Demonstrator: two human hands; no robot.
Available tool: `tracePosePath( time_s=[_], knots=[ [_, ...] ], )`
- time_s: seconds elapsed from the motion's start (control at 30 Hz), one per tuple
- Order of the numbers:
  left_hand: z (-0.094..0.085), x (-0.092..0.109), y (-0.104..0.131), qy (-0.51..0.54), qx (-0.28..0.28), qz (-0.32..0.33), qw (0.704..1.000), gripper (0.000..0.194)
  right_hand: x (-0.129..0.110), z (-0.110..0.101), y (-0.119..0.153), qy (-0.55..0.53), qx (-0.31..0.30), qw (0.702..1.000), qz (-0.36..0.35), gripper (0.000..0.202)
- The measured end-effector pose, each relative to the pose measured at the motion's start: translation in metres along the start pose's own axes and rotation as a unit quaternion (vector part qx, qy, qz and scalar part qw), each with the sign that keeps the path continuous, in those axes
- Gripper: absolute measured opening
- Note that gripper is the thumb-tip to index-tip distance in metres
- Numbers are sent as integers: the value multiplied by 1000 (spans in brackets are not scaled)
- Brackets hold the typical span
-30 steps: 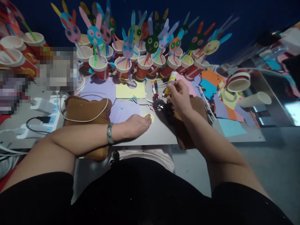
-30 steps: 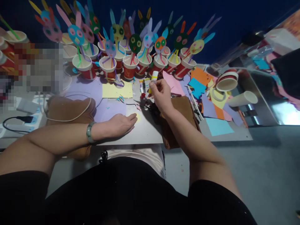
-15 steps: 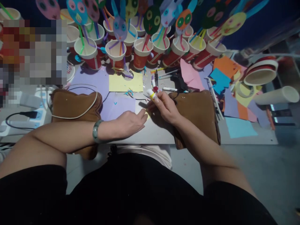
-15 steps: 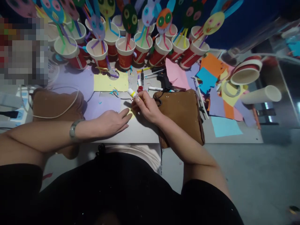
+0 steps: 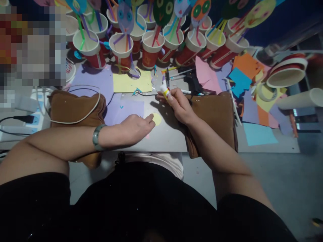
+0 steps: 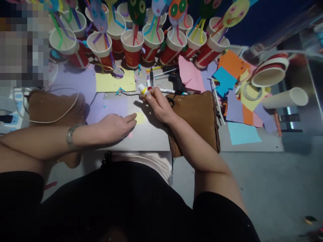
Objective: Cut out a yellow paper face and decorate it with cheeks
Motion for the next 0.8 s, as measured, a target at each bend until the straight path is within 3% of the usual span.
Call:
tracePosePath(
  time_s=[0.1, 0.27, 0.57, 0.7, 0.8],
  knots=[
    [-6, -4, 0, 12, -1, -3, 1000, 20, -5, -3, -1, -62, 24, 998, 7, 44],
    [-10, -6, 2, 10, -7, 3, 1000, 22, -20, -8, 4, -76, 60, 995, 15, 39],
    [-11, 1, 3, 20, -31, -4, 999, 29, -7, 1, 11, -60, 96, 993, 32, 36],
    [-4, 7, 1, 23, -55, 15, 998, 31, -15, -3, 14, -20, 114, 993, 20, 32],
    [2, 13, 3, -24, -28, 8, 999, 42, -23, -4, 17, 21, 101, 994, 29, 28]
  ],
)
Point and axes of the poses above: each hand's wrist, its own y-axis away from the middle knuckle, its own z-axis out of the palm, x = y × z, the point moved 4 cm from there along -y, towards the middle knuckle, and after that the axes turned 9 degrees about -x, right-handed, at the moved point
